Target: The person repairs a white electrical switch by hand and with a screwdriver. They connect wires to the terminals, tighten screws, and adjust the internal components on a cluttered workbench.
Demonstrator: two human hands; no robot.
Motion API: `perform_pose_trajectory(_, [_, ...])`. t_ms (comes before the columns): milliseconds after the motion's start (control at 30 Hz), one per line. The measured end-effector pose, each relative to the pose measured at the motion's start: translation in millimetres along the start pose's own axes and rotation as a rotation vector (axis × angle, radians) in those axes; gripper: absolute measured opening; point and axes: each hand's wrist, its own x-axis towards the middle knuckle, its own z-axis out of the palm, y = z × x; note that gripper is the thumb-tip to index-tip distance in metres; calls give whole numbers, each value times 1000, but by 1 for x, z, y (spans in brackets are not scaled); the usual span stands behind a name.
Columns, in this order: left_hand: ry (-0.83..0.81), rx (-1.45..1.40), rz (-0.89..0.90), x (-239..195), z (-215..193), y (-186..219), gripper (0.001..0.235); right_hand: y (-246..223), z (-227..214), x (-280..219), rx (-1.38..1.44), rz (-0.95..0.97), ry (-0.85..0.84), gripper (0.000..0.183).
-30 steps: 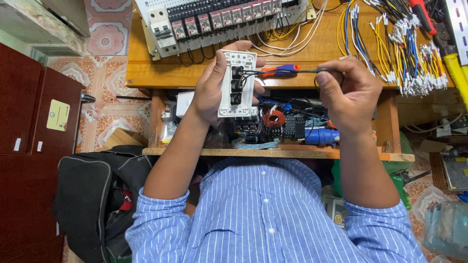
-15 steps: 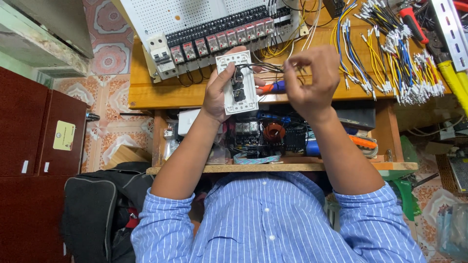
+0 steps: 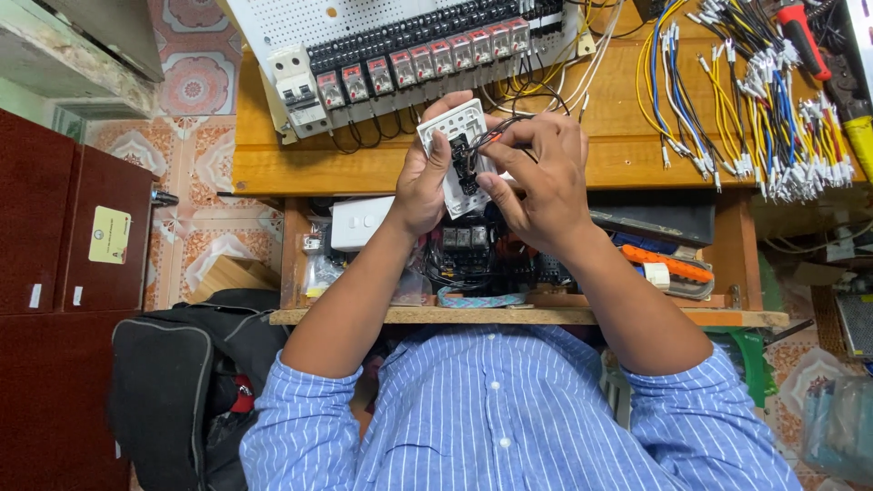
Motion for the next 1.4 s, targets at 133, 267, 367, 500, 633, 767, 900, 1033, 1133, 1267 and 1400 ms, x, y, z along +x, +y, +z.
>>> perform_pose_trajectory(133, [-25,83,-4,-2,-3,-6,53,5,1,-4,22,20,11,24])
perform_pose_trajectory(267, [-19,134,-6,-2,-4,-12,57,5,-2,-4,83,61,-1,22])
perform_pose_trajectory(367, [-8,206,25,-2,-2,-13,58,5,-3,-6,122,72,12,15])
perform_pose_trajectory(500, [11,201,30,-4,-3,-15,58,2,-3,-5,77,30,56,14])
perform_pose_trajectory(633, [27,208,59,-5,-2,-17,57,1,-3,-6,47,-18,84,16])
perform_pose_trajectory(767, [21,143,15,-6,-3,-15,55,1,-8,-3,75,-60,107,11])
perform_pose_trajectory(900, [19,20,-62,-8,-7,-14,52,3,-11,-5,324,37,32,26])
perform_pose_trajectory(1033, [22,-32,-76,-5,-6,-12,52,5,-10,-10,386,158,-40,30])
perform_pose_trajectory(1133, [46,21,-114,-5,-5,-9,54,5,-13,-10,321,232,-66,21])
perform_pose_trajectory(1267, [19,-80,-197,-4,-5,-8,55,5,-16,-7,318,144,36,11])
perform_pose_trajectory(1400, [33,-60,-238,-5,-10,-18,55,6,-16,-7,331,-23,146,9])
